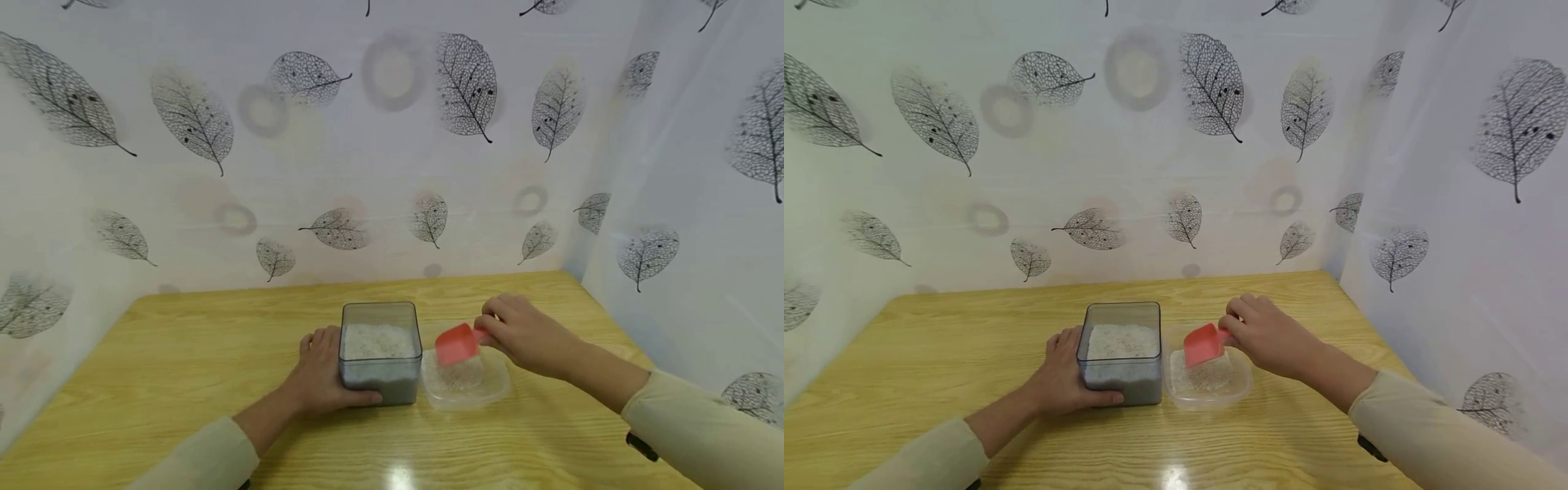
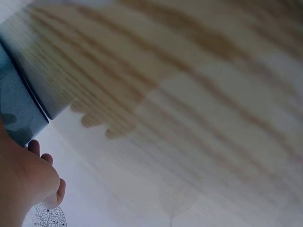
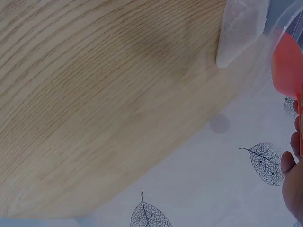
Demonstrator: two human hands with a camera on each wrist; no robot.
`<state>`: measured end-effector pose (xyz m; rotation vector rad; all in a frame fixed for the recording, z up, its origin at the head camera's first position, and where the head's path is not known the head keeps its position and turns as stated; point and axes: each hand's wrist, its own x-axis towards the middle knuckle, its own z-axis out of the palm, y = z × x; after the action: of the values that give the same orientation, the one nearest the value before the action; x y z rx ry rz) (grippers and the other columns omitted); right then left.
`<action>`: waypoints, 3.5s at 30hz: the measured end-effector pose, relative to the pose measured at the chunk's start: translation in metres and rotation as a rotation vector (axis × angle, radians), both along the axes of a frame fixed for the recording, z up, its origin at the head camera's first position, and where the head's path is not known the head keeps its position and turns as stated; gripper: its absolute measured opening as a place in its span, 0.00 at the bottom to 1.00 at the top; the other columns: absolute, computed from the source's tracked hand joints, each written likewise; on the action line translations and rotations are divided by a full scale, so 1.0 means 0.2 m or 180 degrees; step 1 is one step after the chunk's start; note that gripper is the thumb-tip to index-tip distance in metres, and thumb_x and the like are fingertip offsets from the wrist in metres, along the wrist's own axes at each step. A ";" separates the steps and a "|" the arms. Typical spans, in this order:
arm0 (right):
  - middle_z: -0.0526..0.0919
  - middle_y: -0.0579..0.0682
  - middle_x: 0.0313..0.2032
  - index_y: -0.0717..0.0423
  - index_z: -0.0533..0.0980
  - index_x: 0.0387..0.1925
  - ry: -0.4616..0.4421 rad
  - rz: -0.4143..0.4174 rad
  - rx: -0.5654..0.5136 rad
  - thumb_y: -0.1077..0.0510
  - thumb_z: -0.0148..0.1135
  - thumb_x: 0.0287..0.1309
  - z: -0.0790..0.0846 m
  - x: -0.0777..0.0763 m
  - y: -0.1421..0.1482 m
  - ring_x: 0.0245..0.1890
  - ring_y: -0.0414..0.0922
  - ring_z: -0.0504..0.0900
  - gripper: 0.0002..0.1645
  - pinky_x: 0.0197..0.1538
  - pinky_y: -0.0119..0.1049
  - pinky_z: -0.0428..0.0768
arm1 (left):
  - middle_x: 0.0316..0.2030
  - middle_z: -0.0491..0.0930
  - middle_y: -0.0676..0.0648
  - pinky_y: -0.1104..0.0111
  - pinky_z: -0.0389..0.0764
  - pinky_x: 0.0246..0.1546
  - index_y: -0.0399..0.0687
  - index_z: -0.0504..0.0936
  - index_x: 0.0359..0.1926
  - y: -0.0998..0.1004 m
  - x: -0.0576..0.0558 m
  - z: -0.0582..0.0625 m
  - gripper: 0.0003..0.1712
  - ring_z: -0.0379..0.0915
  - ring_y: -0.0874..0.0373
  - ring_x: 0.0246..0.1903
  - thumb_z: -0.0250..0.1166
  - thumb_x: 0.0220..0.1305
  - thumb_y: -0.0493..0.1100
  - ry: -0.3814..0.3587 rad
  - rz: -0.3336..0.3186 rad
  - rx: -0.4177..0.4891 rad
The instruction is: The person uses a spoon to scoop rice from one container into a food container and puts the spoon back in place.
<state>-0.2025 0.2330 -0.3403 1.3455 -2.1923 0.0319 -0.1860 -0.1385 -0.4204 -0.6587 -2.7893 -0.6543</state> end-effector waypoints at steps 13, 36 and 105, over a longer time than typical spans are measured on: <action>0.72 0.43 0.38 0.50 0.77 0.42 -0.0281 -0.0276 -0.0058 0.44 0.50 0.73 -0.08 -0.01 -0.10 0.39 0.42 0.68 0.16 0.44 0.40 0.66 | 0.51 0.70 0.49 0.52 0.58 0.57 0.46 0.65 0.63 0.00 0.00 0.00 0.66 0.63 0.53 0.52 0.68 0.31 0.86 -0.0021 0.0009 0.0008; 0.74 0.48 0.39 0.55 0.76 0.44 0.0716 0.0739 0.0624 0.60 0.36 0.80 0.02 0.06 -0.09 0.36 0.44 0.69 0.19 0.40 0.34 0.70 | 0.49 0.71 0.48 0.52 0.59 0.56 0.44 0.65 0.61 -0.01 0.00 0.01 0.66 0.65 0.51 0.51 0.67 0.32 0.86 0.0064 0.0021 0.0021; 0.75 0.55 0.38 0.63 0.78 0.40 0.0564 0.0016 -0.0351 0.45 0.38 0.78 0.42 -0.02 -0.12 0.36 0.49 0.73 0.29 0.37 0.41 0.76 | 0.49 0.70 0.49 0.52 0.58 0.57 0.45 0.65 0.61 0.01 0.00 0.00 0.66 0.63 0.52 0.50 0.69 0.30 0.85 0.0006 0.0041 0.0036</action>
<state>-0.2074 0.2088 -0.2569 1.2438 -2.0099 0.0335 -0.1855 -0.1374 -0.4213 -0.6384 -2.7838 -0.6661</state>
